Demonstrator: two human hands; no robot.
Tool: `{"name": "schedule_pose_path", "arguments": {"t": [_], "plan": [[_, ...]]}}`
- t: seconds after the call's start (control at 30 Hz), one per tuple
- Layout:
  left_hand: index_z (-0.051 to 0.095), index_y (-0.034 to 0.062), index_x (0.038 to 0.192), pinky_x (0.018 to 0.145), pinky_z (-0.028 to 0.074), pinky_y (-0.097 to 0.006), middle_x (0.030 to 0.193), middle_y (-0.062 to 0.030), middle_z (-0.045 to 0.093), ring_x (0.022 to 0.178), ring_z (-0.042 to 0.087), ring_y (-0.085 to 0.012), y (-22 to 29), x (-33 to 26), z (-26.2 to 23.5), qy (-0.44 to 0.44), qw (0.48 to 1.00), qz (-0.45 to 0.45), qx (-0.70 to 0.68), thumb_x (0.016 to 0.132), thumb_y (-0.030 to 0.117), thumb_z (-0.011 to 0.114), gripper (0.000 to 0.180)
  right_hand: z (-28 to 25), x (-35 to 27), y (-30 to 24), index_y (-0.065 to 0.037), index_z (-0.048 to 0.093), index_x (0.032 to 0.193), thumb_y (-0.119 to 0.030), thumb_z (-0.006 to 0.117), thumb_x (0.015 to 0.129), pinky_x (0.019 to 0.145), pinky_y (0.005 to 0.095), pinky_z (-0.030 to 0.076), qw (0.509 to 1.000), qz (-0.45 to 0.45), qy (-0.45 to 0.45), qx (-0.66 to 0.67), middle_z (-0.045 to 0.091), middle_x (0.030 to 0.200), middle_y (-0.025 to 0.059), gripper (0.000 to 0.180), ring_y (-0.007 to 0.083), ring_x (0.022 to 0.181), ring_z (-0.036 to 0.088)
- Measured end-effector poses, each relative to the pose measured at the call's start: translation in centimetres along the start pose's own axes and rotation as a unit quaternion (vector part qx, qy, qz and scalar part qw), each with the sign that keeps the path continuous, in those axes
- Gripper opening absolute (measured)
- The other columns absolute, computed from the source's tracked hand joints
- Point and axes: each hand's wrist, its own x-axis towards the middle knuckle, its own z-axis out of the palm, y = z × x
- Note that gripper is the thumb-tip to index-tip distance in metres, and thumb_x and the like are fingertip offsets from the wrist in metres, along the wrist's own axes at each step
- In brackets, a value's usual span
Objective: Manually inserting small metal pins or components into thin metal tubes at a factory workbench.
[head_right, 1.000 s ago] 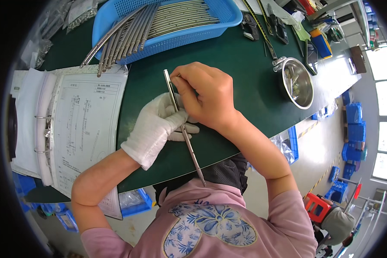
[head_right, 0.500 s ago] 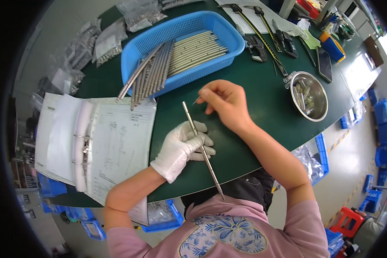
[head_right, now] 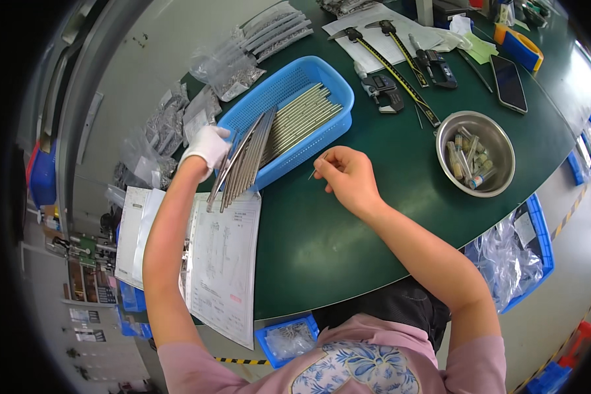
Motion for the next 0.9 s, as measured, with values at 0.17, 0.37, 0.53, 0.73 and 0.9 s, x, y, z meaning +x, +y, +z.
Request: {"name": "schedule_pose_path", "arguments": {"t": [0.17,0.37,0.53,0.73,0.9], "plan": [[0.064,0.0111,0.104,0.089,0.043,-0.033,0.108,-0.0171,0.059,0.103,0.056,-0.0283,4.0,0.1,0.3,-0.007,0.990,-0.021,0.140,0.072,0.005,0.053,0.034,-0.4,0.2,0.2,0.001,0.058,0.078,-0.013,0.057,0.082,0.050,0.0224,0.045,1.000,0.014,0.007,-0.013,0.060,0.068,0.0042,0.014,0.0075,0.057,0.054],[0.064,0.0148,0.103,0.088,0.043,-0.035,0.107,-0.0128,0.060,0.100,0.057,-0.0287,9.3,0.2,1.2,0.037,0.980,0.128,0.148,0.075,0.017,0.050,0.031,0.1,0.1,0.4,-0.002,0.060,0.077,-0.016,0.058,0.080,0.055,0.0282,0.045,0.996,0.002,0.011,-0.086,0.061,0.066,0.0038,0.015,0.0126,0.058,0.057],[0.063,0.0118,0.099,0.086,0.044,-0.039,0.106,-0.0159,0.059,0.099,0.056,-0.0327,12.9,3.8,5.4,-0.042,0.943,0.193,0.267,0.077,0.016,0.048,0.028,0.4,0.1,0.9,-0.005,0.061,0.077,-0.019,0.059,0.077,0.058,0.0323,0.046,0.987,-0.032,0.011,-0.156,0.062,0.068,0.0064,0.014,0.0210,0.062,0.060],[0.059,0.0080,0.105,0.085,0.045,-0.038,0.110,-0.0200,0.056,0.103,0.055,-0.0327,12.6,5.9,5.6,-0.127,0.954,0.178,0.205,0.073,0.012,0.049,0.034,0.4,0.0,0.7,-0.002,0.060,0.079,-0.015,0.059,0.079,0.055,0.0257,0.045,0.982,-0.047,0.013,-0.183,0.062,0.067,0.0035,0.013,0.0112,0.056,0.056],[0.058,0.0079,0.105,0.085,0.044,-0.039,0.108,-0.0210,0.057,0.101,0.055,-0.0336,13.3,4.7,5.5,-0.103,0.947,0.204,0.227,0.074,0.011,0.049,0.033,0.3,0.1,0.5,-0.004,0.061,0.080,-0.018,0.058,0.079,0.055,0.0277,0.045,0.976,-0.047,0.008,-0.213,0.063,0.068,0.0036,0.014,0.0137,0.058,0.058]]}}
